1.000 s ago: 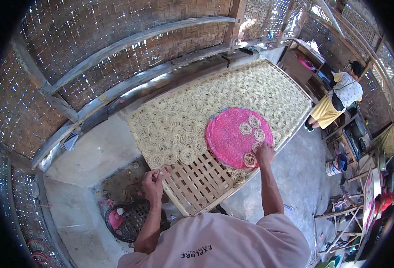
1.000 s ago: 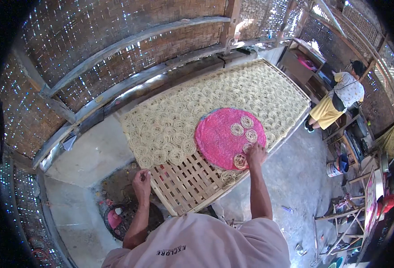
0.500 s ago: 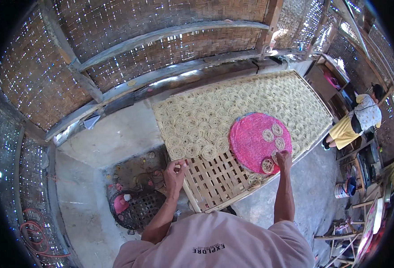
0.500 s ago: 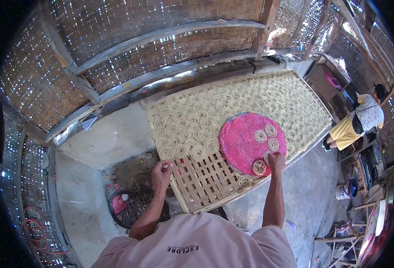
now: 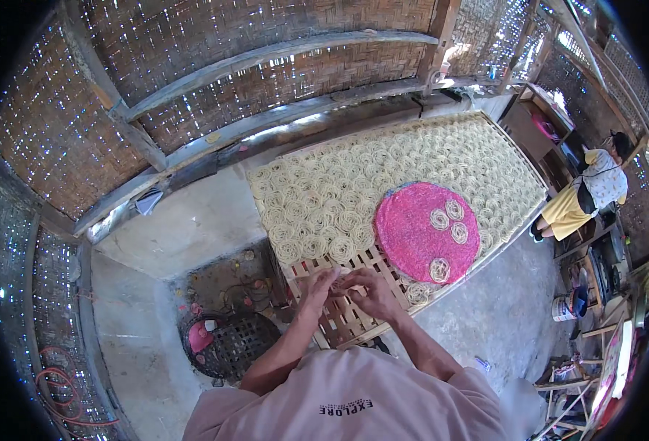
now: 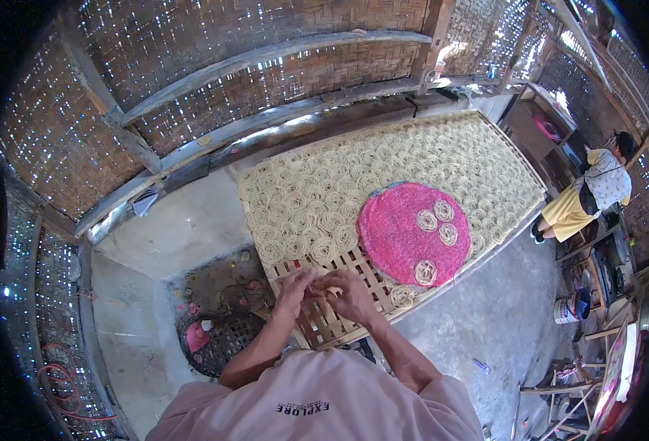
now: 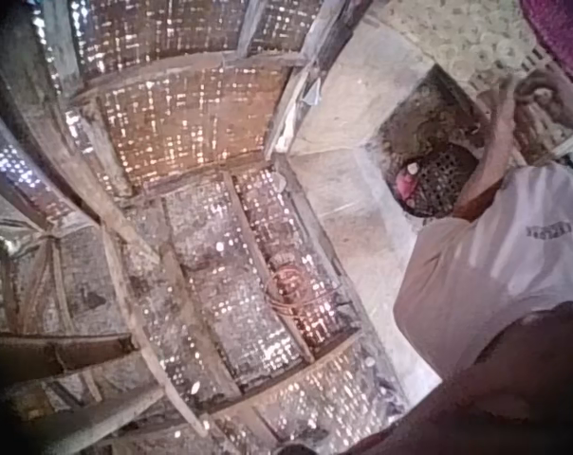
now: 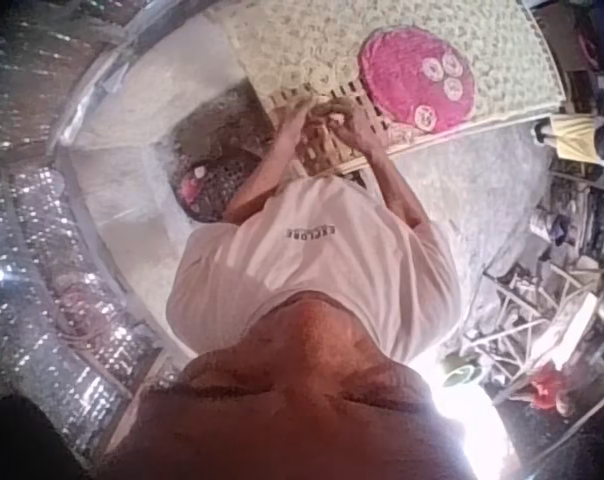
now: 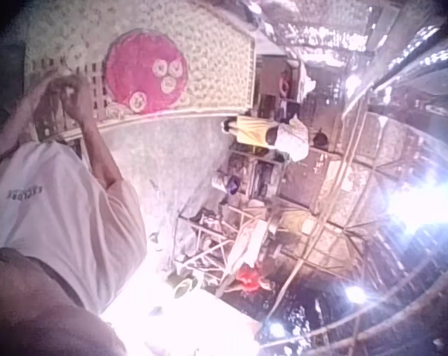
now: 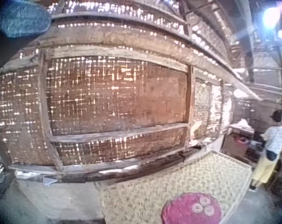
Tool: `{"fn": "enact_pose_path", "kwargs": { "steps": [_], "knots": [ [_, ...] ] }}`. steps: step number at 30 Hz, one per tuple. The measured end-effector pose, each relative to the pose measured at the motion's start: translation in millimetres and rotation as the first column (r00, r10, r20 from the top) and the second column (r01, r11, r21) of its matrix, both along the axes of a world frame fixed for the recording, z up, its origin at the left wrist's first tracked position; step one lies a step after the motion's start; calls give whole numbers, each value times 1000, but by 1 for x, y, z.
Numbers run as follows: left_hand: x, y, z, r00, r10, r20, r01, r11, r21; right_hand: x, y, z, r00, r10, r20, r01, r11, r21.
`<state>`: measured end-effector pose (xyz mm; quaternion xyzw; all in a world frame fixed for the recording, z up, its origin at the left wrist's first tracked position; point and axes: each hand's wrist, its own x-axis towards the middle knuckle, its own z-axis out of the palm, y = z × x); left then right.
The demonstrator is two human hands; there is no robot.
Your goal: The person prepares round snacks by hand, lifting them from a stack on a wooden surface and placing them onto a round pink mat.
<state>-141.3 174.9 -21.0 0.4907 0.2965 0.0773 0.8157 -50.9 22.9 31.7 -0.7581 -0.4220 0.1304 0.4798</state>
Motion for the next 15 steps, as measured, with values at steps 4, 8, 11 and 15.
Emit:
{"fn": "enact_pose_path", "kwargs": {
  "steps": [4, 8, 11, 15],
  "knots": [
    [-6, 15, -5, 996, -16, 84, -2, 978, 211, -3, 11, -19, 995, 14, -98, -8, 998, 60],
    [-7, 27, -15, 985, -89, 150, 51, 969, 240, 9, 23, -32, 835, -132, -534, 131, 991, -39],
    [0, 30, -25, 997, -40, 69, 11, 925, 379, 15, 32, -47, 736, -39, -676, 10, 999, -47],
    [10, 32, -25, 996, 81, -42, -30, 732, 680, 19, 50, -56, 924, -197, -328, 135, 970, -203]
  ]
}}
